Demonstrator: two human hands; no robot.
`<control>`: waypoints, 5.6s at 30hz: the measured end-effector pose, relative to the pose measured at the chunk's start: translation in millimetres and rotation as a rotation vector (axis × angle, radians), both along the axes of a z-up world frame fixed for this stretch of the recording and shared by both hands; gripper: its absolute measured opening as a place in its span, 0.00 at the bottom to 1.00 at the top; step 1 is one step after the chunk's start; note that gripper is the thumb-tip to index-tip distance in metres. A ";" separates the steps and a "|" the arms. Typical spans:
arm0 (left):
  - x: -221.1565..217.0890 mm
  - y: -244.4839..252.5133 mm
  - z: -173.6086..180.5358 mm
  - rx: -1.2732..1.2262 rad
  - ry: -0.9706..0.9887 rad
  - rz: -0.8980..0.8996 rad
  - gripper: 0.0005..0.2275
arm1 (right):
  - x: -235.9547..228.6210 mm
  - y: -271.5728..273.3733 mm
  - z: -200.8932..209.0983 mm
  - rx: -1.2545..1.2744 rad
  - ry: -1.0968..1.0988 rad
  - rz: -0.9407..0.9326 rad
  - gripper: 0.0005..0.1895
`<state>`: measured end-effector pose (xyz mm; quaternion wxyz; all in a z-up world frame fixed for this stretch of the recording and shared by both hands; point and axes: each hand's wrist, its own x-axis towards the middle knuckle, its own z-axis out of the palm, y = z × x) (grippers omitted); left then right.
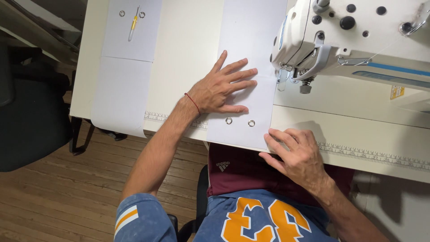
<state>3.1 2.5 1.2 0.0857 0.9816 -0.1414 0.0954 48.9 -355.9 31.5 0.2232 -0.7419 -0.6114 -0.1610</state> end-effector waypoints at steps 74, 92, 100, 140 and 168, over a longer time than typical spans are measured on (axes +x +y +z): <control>8.7 14.9 16.7 -0.059 -0.105 -0.179 0.35 | 0.1 -5.6 5.0 -0.029 0.053 0.134 0.15; 15.4 20.8 17.4 -0.079 -0.071 -0.194 0.36 | -0.8 -2.2 6.2 -0.033 -0.008 0.111 0.15; 14.5 21.0 14.2 -0.083 -0.087 -0.192 0.36 | -1.1 -2.3 5.0 -0.036 -0.009 0.107 0.15; 6.0 -49.8 -2.8 -0.024 -0.128 -0.019 0.38 | 0.2 -3.5 0.4 0.006 0.069 0.094 0.20; -16.2 -57.1 25.8 0.052 0.073 0.028 0.61 | -7.3 -13.4 -2.2 0.037 0.444 0.010 0.17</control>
